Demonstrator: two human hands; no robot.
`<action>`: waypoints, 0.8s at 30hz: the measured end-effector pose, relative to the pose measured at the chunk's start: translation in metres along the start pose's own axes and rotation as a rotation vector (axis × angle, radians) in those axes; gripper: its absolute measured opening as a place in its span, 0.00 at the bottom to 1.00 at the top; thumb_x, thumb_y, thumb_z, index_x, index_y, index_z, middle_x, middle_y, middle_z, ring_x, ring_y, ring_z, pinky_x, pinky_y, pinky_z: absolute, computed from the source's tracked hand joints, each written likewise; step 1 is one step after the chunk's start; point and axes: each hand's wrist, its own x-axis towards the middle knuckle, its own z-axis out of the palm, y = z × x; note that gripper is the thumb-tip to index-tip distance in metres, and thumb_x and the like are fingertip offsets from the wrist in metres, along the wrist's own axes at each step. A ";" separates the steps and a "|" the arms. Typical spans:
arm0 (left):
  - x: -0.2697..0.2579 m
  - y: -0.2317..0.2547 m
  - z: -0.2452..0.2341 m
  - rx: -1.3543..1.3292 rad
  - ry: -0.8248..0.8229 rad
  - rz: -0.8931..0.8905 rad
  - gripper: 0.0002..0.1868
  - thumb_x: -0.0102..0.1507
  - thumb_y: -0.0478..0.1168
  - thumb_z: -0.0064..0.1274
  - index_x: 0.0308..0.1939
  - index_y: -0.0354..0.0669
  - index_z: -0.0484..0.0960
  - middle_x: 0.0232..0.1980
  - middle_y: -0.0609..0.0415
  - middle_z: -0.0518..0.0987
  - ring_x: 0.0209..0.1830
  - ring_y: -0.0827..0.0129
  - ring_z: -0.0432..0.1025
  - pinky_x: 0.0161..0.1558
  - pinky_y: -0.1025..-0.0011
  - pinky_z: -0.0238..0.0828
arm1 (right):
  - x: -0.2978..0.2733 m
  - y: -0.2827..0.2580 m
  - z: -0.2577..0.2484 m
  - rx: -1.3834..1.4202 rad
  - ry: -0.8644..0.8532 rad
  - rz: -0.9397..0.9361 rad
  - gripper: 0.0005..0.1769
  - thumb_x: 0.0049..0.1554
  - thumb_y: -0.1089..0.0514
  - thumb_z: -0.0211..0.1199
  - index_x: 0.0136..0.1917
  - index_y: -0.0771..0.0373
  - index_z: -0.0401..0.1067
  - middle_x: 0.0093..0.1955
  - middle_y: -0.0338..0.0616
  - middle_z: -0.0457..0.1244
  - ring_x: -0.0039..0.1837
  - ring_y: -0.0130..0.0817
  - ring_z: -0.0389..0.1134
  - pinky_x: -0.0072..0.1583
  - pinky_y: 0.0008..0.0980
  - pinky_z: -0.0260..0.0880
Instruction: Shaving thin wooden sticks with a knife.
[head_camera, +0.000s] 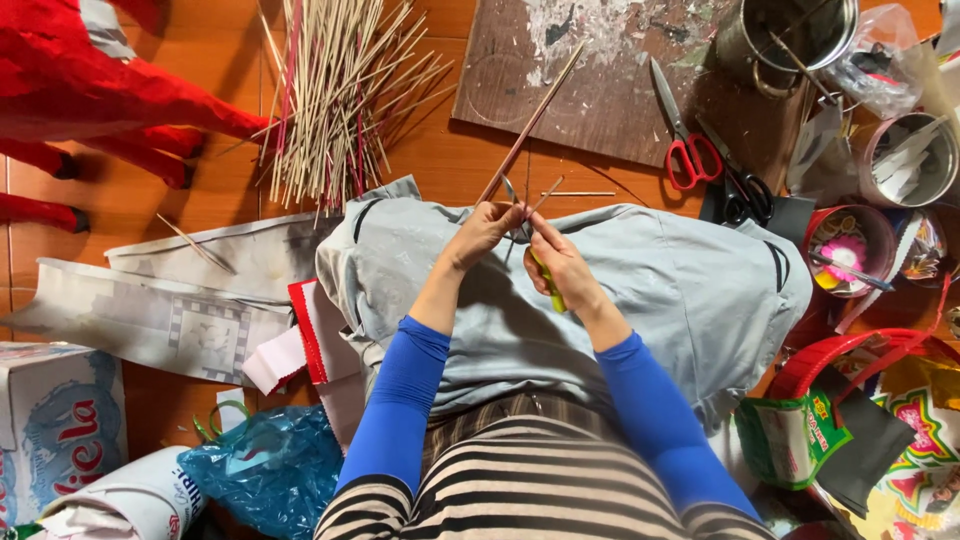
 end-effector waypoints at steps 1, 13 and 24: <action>0.002 -0.001 -0.001 0.002 -0.001 0.002 0.28 0.67 0.60 0.54 0.47 0.35 0.87 0.40 0.62 0.82 0.41 0.80 0.70 0.46 0.74 0.69 | 0.002 0.000 -0.001 -0.001 0.000 -0.003 0.30 0.69 0.53 0.45 0.83 0.49 0.50 0.31 0.35 0.56 0.26 0.20 0.52 0.29 0.21 0.54; 0.012 -0.029 -0.012 0.032 0.026 -0.021 0.34 0.66 0.65 0.51 0.45 0.32 0.87 0.39 0.59 0.84 0.41 0.77 0.73 0.47 0.74 0.70 | 0.009 0.009 -0.008 -0.014 -0.028 0.024 0.30 0.69 0.51 0.46 0.83 0.51 0.51 0.32 0.35 0.56 0.28 0.21 0.53 0.30 0.22 0.55; 0.006 -0.004 0.000 0.047 -0.101 -0.107 0.35 0.69 0.64 0.42 0.47 0.31 0.85 0.45 0.50 0.86 0.47 0.69 0.78 0.56 0.70 0.73 | 0.022 0.031 -0.029 0.167 -0.003 0.125 0.29 0.70 0.48 0.46 0.82 0.46 0.51 0.34 0.35 0.55 0.29 0.22 0.53 0.32 0.23 0.56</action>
